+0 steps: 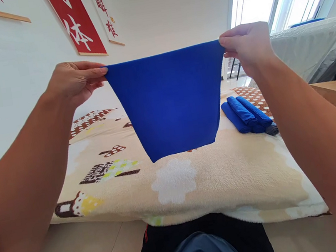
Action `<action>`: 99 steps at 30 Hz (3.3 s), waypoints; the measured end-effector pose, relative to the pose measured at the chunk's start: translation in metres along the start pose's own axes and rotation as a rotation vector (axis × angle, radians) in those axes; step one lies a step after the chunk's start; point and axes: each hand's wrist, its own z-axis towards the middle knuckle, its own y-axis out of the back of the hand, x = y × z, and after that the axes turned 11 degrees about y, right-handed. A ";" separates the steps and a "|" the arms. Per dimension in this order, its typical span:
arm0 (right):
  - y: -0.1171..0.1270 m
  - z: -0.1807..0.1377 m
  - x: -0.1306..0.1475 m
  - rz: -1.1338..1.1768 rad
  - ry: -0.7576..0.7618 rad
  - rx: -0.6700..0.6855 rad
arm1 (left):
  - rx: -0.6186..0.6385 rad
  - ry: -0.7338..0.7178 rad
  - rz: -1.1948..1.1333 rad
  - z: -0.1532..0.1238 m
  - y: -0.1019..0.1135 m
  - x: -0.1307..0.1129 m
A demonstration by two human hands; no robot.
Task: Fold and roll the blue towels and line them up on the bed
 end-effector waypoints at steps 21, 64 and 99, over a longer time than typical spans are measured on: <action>-0.006 -0.018 0.021 -0.200 -0.184 0.371 | 0.074 0.314 0.149 0.001 0.007 0.005; 0.005 -0.224 -0.084 -0.434 -0.331 2.037 | 1.420 0.440 1.034 -0.156 -0.036 0.189; -0.158 -0.273 -0.151 -0.641 -0.229 0.743 | 0.080 0.288 0.718 -0.120 -0.208 0.275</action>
